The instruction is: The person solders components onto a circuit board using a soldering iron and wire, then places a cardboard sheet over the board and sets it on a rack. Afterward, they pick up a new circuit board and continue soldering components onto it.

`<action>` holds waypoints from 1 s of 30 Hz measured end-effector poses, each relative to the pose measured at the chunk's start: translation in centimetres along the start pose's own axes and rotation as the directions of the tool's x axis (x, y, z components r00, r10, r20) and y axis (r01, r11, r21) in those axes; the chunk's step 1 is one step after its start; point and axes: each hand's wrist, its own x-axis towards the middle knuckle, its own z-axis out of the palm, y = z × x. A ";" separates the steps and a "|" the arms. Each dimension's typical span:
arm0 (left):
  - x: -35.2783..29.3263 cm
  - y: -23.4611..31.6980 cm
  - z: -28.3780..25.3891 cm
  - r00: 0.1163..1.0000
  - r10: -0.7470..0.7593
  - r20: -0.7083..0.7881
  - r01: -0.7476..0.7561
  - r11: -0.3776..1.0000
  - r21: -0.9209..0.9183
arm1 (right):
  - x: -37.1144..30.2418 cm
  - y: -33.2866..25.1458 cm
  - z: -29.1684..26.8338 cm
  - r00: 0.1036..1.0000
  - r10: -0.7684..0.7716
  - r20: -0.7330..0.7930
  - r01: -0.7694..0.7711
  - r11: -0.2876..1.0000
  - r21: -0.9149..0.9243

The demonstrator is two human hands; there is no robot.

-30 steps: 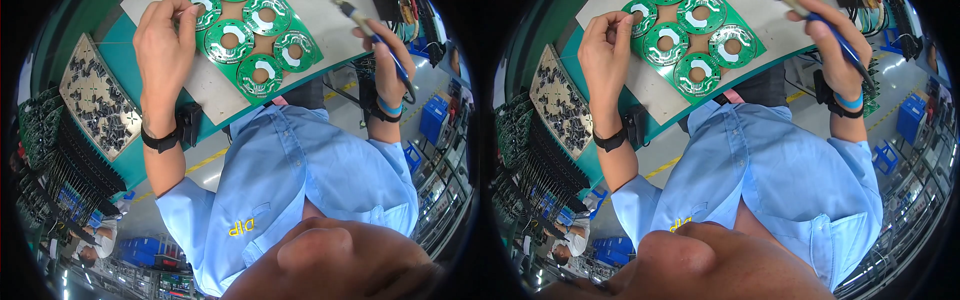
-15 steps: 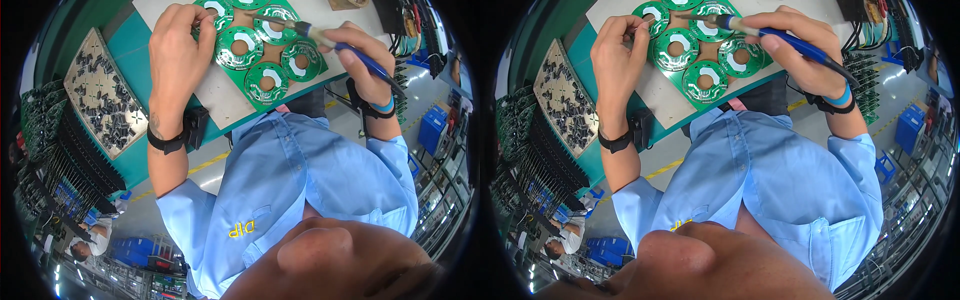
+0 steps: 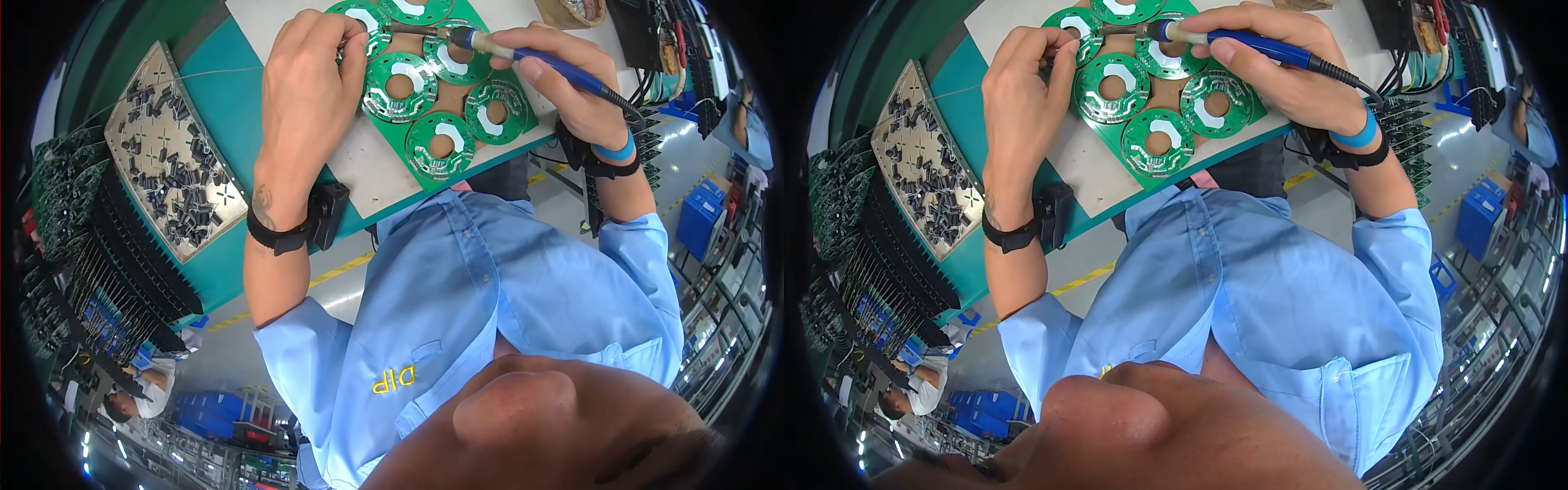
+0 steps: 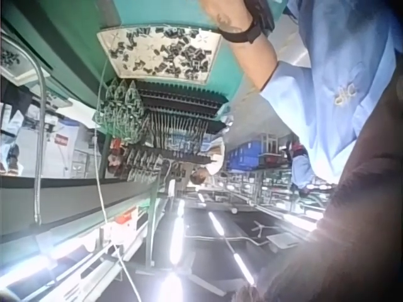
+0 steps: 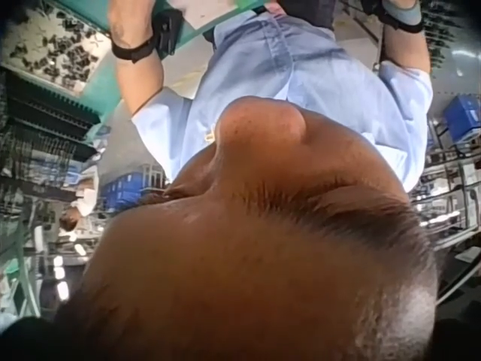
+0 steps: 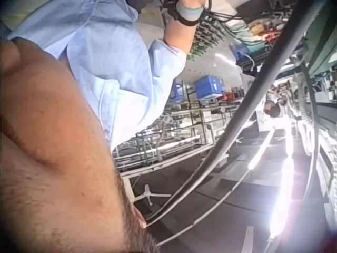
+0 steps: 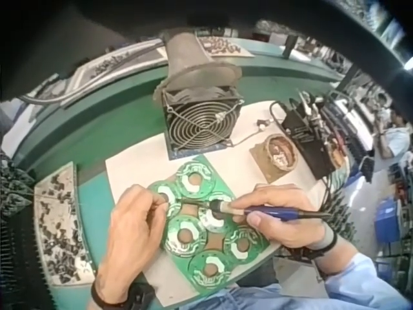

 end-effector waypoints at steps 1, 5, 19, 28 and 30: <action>0.0 0.0 0.0 1.000 -0.004 0.003 0.004 1.000 0.001 | 0.1 0.1 0.0 1.000 0.000 0.000 0.000 1.000 -0.001; 0.1 0.1 0.0 1.000 -0.014 -0.003 0.014 1.000 -0.009 | 0.3 0.3 -0.2 1.000 -0.020 -0.010 0.020 0.999 0.032; 0.3 0.4 -0.3 0.998 -0.047 -0.033 0.048 0.998 0.044 | -1.4 -2.2 -1.2 1.000 -0.006 -0.017 0.006 1.000 -0.010; 0.4 -0.1 -0.2 0.998 -0.041 -0.041 0.042 0.999 0.009 | -7.6 1.1 -0.8 0.707 -0.153 -0.691 -0.184 0.903 -0.388; 0.4 -0.4 -0.3 0.999 -0.021 -0.040 0.022 0.999 0.024 | -8.1 1.1 -1.2 0.700 -0.108 -0.706 -0.181 0.930 -0.321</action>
